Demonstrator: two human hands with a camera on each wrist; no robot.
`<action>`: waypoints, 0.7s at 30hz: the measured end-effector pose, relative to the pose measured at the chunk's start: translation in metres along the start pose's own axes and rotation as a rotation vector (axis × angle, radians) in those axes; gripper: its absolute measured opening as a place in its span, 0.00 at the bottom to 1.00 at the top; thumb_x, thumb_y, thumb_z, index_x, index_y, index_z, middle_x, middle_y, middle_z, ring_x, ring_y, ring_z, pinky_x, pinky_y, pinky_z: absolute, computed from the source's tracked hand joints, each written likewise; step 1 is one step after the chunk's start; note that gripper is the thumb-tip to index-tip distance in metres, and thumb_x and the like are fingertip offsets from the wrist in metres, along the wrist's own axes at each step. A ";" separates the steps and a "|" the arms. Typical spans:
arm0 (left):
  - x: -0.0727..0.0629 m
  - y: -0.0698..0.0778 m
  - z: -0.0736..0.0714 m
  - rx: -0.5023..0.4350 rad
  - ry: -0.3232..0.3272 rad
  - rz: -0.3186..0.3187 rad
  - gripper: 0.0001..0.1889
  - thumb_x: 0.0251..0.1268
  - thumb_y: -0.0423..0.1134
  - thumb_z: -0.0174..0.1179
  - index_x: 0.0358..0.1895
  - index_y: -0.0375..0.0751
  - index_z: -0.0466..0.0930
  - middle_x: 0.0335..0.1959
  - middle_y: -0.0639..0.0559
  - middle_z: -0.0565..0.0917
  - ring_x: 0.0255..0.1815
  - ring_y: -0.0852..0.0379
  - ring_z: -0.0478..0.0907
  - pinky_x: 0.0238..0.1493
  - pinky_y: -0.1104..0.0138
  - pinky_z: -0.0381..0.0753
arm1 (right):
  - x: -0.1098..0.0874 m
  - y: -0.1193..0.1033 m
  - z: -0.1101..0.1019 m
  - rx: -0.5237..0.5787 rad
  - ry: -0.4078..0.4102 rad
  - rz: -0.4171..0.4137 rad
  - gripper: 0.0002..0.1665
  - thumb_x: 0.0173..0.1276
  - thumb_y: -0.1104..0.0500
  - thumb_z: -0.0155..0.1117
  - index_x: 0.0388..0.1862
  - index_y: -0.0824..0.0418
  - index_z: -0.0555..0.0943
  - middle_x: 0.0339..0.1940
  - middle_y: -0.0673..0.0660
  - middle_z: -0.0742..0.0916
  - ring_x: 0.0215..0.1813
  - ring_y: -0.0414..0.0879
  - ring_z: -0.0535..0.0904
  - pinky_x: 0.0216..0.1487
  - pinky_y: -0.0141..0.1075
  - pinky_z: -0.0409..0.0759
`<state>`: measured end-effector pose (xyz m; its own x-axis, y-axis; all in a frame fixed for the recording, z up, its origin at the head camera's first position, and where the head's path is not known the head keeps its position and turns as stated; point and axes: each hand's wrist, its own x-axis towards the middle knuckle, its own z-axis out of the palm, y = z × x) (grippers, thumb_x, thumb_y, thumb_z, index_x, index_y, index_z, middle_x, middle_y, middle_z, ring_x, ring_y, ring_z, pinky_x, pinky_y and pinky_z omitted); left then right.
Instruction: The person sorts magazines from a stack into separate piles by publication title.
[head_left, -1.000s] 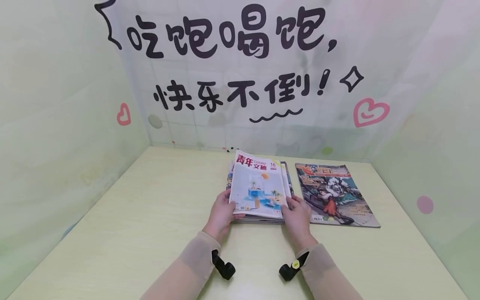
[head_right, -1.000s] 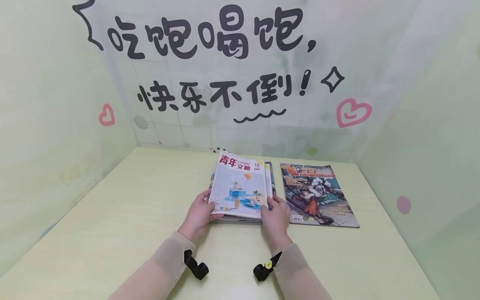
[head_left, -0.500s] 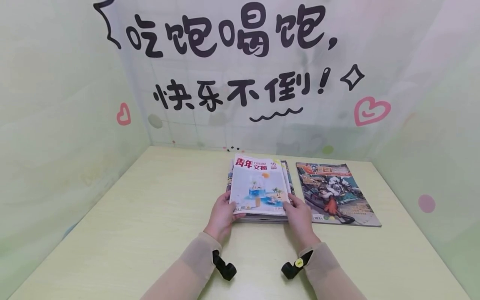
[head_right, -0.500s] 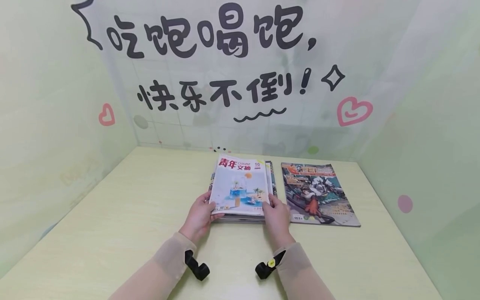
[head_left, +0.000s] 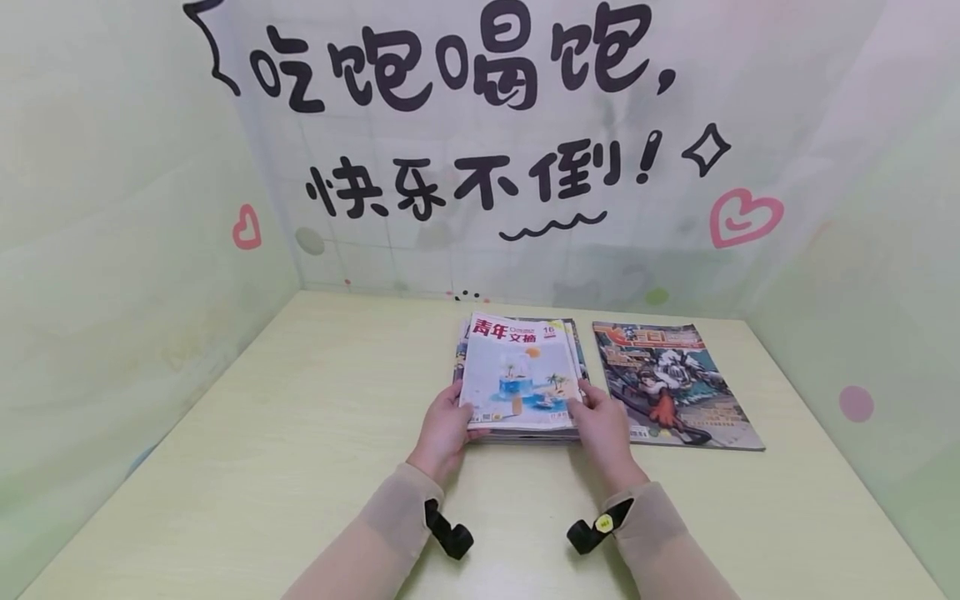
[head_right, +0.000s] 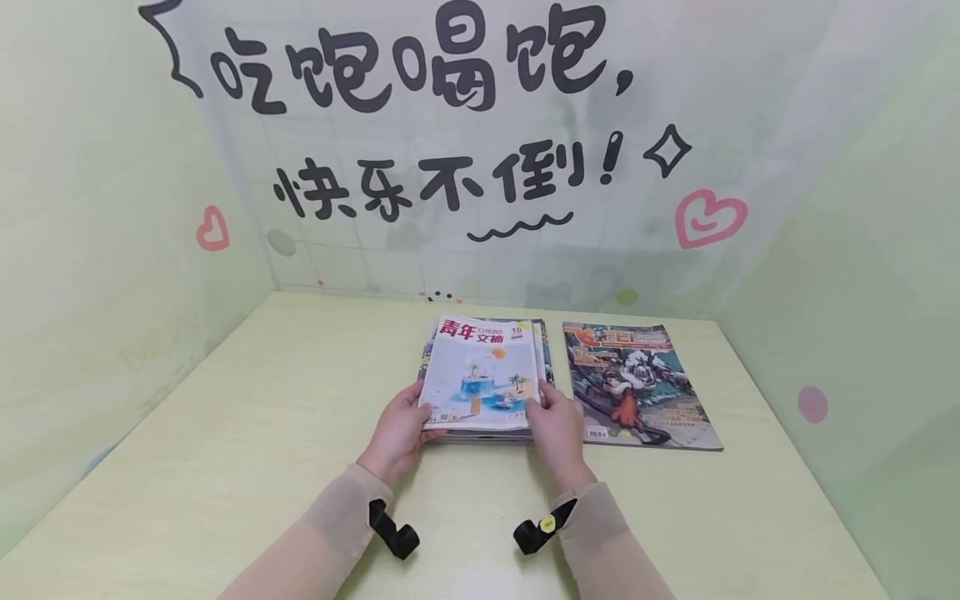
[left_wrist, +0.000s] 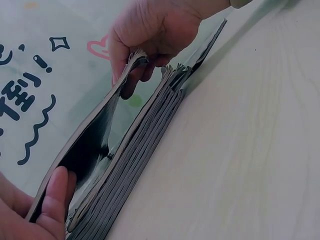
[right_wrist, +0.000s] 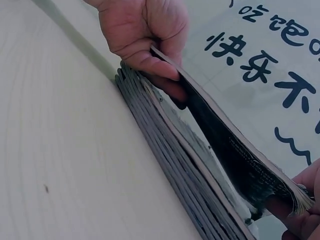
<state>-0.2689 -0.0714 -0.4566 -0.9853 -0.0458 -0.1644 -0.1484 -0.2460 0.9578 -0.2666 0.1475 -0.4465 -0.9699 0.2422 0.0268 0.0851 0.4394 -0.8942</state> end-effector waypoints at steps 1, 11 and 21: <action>0.000 0.001 0.000 0.002 0.002 0.004 0.31 0.70 0.24 0.39 0.75 0.33 0.47 0.66 0.36 0.69 0.44 0.50 0.79 0.35 0.63 0.84 | 0.000 -0.002 -0.001 0.013 -0.004 -0.004 0.30 0.64 0.57 0.60 0.66 0.62 0.73 0.32 0.55 0.76 0.32 0.47 0.69 0.29 0.34 0.66; 0.001 0.005 0.001 0.020 -0.022 0.052 0.28 0.70 0.25 0.39 0.74 0.35 0.53 0.62 0.39 0.73 0.43 0.51 0.81 0.33 0.64 0.83 | 0.002 -0.010 -0.007 0.290 -0.115 0.135 0.35 0.68 0.63 0.57 0.73 0.63 0.62 0.50 0.56 0.73 0.48 0.45 0.66 0.34 0.25 0.69; 0.001 0.007 -0.007 0.037 -0.014 0.054 0.29 0.72 0.25 0.37 0.76 0.38 0.51 0.64 0.38 0.72 0.42 0.51 0.80 0.32 0.63 0.83 | -0.001 -0.012 0.002 0.337 -0.143 0.119 0.36 0.67 0.69 0.56 0.74 0.64 0.61 0.39 0.56 0.69 0.36 0.44 0.68 0.26 0.30 0.74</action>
<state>-0.2705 -0.0802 -0.4520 -0.9930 -0.0444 -0.1097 -0.0982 -0.2080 0.9732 -0.2673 0.1407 -0.4368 -0.9818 0.1407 -0.1279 0.1426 0.1003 -0.9847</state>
